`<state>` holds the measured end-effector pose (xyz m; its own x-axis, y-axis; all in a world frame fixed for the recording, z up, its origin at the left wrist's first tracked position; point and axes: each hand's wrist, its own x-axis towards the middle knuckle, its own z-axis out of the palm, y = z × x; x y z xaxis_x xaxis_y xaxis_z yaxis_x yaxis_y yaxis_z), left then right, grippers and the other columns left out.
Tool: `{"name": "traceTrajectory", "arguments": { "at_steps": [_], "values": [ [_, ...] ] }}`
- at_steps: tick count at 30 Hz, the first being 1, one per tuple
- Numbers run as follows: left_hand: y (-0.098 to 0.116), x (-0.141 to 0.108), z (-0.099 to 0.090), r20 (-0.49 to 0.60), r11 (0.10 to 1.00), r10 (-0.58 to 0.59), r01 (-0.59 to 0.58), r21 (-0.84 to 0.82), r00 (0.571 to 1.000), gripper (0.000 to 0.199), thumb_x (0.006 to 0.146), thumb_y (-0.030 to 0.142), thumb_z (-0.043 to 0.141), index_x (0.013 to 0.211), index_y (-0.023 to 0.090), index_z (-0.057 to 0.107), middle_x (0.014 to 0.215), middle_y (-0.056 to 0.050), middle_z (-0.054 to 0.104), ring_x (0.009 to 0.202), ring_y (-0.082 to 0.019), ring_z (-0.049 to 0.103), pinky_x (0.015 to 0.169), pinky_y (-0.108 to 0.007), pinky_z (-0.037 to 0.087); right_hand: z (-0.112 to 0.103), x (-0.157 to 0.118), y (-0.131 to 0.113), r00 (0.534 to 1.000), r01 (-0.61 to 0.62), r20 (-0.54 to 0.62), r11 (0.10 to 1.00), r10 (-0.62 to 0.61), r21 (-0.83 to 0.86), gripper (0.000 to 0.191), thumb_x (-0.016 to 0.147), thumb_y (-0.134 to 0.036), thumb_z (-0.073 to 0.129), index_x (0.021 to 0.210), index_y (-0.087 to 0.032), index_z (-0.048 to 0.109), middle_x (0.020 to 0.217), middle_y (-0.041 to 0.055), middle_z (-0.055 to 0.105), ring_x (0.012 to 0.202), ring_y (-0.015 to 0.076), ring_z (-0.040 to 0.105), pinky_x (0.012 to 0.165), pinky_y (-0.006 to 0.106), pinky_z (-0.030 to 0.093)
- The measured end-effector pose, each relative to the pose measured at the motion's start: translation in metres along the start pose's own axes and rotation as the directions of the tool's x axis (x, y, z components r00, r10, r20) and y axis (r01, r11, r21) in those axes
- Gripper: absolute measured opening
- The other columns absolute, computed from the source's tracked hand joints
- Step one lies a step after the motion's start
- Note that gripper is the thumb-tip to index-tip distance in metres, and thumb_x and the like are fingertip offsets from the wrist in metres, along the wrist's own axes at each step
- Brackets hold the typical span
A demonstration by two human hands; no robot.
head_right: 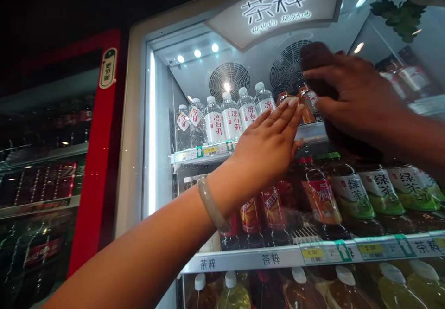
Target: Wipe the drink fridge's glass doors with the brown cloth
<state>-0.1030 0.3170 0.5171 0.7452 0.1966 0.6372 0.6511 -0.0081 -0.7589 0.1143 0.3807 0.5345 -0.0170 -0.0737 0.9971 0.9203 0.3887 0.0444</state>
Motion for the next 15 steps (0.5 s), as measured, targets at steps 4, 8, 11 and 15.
{"name": "traceTrajectory", "arguments": {
  "at_steps": [4,8,11,15],
  "values": [
    [-0.008,-0.013,-0.002,-0.015,0.999,0.016,-0.015,0.032,1.000,0.058,0.111,0.032,0.024,0.161,0.007,0.040,0.169,-0.011,0.040,0.161,-0.023,0.031,0.135,-0.039,0.022,-0.005,-0.034,-0.041,0.983,0.181,-0.009,0.961,-0.184,0.207,0.050,0.100,-0.039,0.044,0.149,-0.032,0.056,0.168,0.0003,0.039,0.158,0.0229,0.035,0.128,0.049,0.033],
    [-0.019,-0.025,-0.008,0.032,0.998,0.038,-0.039,0.040,0.999,0.059,0.111,0.034,0.026,0.164,0.008,0.032,0.172,-0.009,0.031,0.162,-0.021,0.026,0.135,-0.038,0.024,-0.004,-0.050,-0.002,0.930,0.351,0.041,0.916,-0.365,0.194,0.049,0.101,-0.039,0.044,0.150,-0.041,0.052,0.170,-0.0070,0.035,0.156,0.0188,0.037,0.122,0.046,0.040],
    [-0.028,-0.030,-0.012,0.080,0.998,0.053,-0.055,0.024,0.995,0.061,0.112,0.036,0.027,0.166,0.009,0.025,0.174,-0.009,0.023,0.163,-0.019,0.022,0.135,-0.036,0.022,-0.006,-0.027,0.018,0.950,0.296,0.062,0.947,-0.306,0.125,0.047,0.100,-0.042,0.045,0.145,-0.038,0.057,0.167,-0.0035,0.041,0.152,0.0231,0.042,0.119,0.051,0.040],
    [-0.037,-0.036,-0.012,0.078,0.998,0.041,-0.044,0.034,0.996,0.063,0.111,0.038,0.029,0.166,0.007,0.023,0.174,-0.012,0.020,0.163,-0.021,0.021,0.136,-0.038,0.021,-0.006,-0.002,-0.028,0.997,0.080,0.006,0.978,-0.082,0.192,0.047,0.095,-0.030,0.052,0.140,-0.026,0.062,0.161,0.0084,0.049,0.151,0.0293,0.044,0.122,0.055,0.039]
  ]
}}
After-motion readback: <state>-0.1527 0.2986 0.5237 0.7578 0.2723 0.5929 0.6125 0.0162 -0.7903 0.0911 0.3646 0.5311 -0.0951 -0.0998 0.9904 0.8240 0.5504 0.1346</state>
